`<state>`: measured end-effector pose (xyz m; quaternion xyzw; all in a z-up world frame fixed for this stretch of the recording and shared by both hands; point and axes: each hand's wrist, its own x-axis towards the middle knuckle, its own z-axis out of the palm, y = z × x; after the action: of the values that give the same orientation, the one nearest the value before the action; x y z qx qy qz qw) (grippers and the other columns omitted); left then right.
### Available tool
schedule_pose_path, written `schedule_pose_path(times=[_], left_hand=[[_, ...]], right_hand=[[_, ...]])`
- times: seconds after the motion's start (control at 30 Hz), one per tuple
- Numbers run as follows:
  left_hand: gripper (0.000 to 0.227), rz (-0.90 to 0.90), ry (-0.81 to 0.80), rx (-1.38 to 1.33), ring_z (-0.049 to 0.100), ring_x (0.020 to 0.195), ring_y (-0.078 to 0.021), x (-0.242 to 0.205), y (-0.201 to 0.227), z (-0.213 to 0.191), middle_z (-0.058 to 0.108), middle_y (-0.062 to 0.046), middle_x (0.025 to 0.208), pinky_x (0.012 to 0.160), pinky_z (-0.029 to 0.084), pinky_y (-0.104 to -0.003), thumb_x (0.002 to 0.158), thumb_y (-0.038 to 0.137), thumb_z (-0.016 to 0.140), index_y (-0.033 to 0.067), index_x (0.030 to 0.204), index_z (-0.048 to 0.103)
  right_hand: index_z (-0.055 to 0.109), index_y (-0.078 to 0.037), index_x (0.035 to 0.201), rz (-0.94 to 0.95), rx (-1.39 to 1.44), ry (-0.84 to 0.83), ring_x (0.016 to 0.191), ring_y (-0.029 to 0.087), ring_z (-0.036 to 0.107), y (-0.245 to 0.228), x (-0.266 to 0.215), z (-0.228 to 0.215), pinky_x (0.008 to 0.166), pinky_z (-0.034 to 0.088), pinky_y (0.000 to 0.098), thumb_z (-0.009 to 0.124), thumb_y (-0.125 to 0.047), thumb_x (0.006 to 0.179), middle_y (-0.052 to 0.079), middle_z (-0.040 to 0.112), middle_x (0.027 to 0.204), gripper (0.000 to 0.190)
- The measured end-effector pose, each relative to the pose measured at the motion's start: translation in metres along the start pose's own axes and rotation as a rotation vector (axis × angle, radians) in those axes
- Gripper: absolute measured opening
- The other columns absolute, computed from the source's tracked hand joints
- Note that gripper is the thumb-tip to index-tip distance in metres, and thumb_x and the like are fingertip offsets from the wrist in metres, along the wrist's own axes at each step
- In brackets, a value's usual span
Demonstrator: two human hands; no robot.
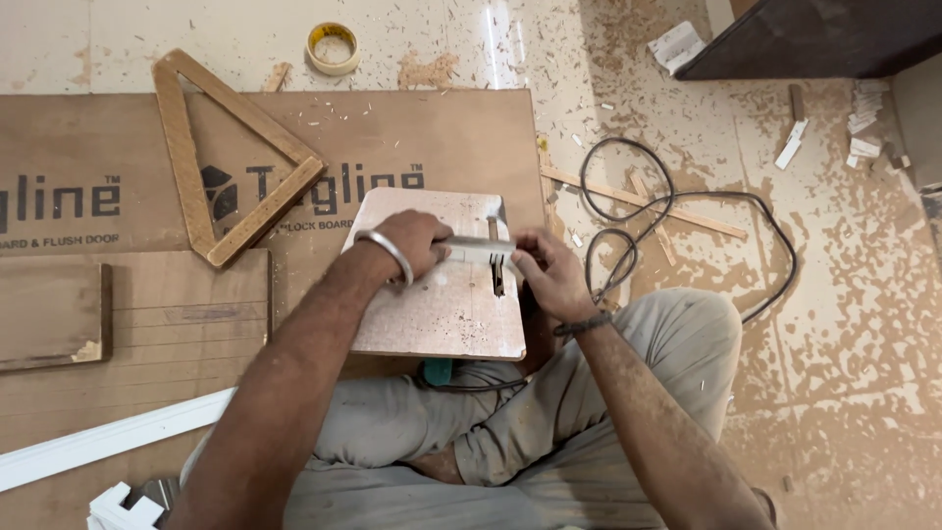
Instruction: Measuring and dry-fitting small laminate and wood components for furniture assembly.
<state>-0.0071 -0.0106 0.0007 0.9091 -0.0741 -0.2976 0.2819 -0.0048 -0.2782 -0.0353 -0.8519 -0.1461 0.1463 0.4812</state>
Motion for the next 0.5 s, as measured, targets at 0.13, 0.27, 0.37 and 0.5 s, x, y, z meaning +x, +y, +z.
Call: schedule_pose_path(times=[0.13, 0.27, 0.37, 0.5], left_hand=[[0.031, -0.011, -0.006, 0.045, 0.069, 0.104, -0.0339, 0.029, -0.015, 0.0, 0.074, -0.015, 0.111, 0.096, 0.054, -0.047, 0.099, 0.031, 0.059, 0.0125, 0.119, 0.074], [0.031, 0.023, 0.053, 0.056, 0.066, 0.111, -0.034, 0.057, -0.027, 0.002, 0.072, -0.014, 0.116, 0.098, 0.052, -0.047, 0.096, 0.03, 0.062, 0.0134, 0.12, 0.073], [0.033, 0.006, 0.04, 0.052, 0.065, 0.114, -0.0327, 0.068, -0.032, 0.003, 0.072, -0.013, 0.118, 0.1, 0.051, -0.046, 0.096, 0.031, 0.062, 0.0139, 0.122, 0.072], [0.033, -0.017, 0.014, 0.036, 0.064, 0.115, -0.0315, 0.067, -0.029, -0.002, 0.071, -0.012, 0.119, 0.102, 0.049, -0.046, 0.097, 0.032, 0.061, 0.0146, 0.124, 0.072]], right_hand=[[0.069, -0.002, 0.112, -0.025, -0.021, 0.017, 0.092, 0.013, 0.07, 0.024, 0.027, 0.004, 0.083, 0.057, 0.0293, 0.067, -0.015, 0.097, 0.006, 0.073, 0.098, 0.02], [0.071, -0.002, 0.107, -0.022, -0.06, 0.002, 0.089, 0.013, 0.071, 0.034, 0.05, 0.001, 0.082, 0.057, 0.0292, 0.07, -0.014, 0.096, 0.007, 0.074, 0.094, 0.017], [0.072, -0.002, 0.106, 0.011, -0.045, -0.007, 0.088, 0.012, 0.069, 0.04, 0.058, 0.0, 0.081, 0.057, 0.0285, 0.07, -0.015, 0.096, 0.006, 0.074, 0.093, 0.016], [0.073, -0.002, 0.105, 0.052, -0.027, -0.028, 0.088, 0.012, 0.069, 0.049, 0.066, -0.001, 0.081, 0.057, 0.0276, 0.071, -0.016, 0.096, 0.005, 0.075, 0.094, 0.016]])
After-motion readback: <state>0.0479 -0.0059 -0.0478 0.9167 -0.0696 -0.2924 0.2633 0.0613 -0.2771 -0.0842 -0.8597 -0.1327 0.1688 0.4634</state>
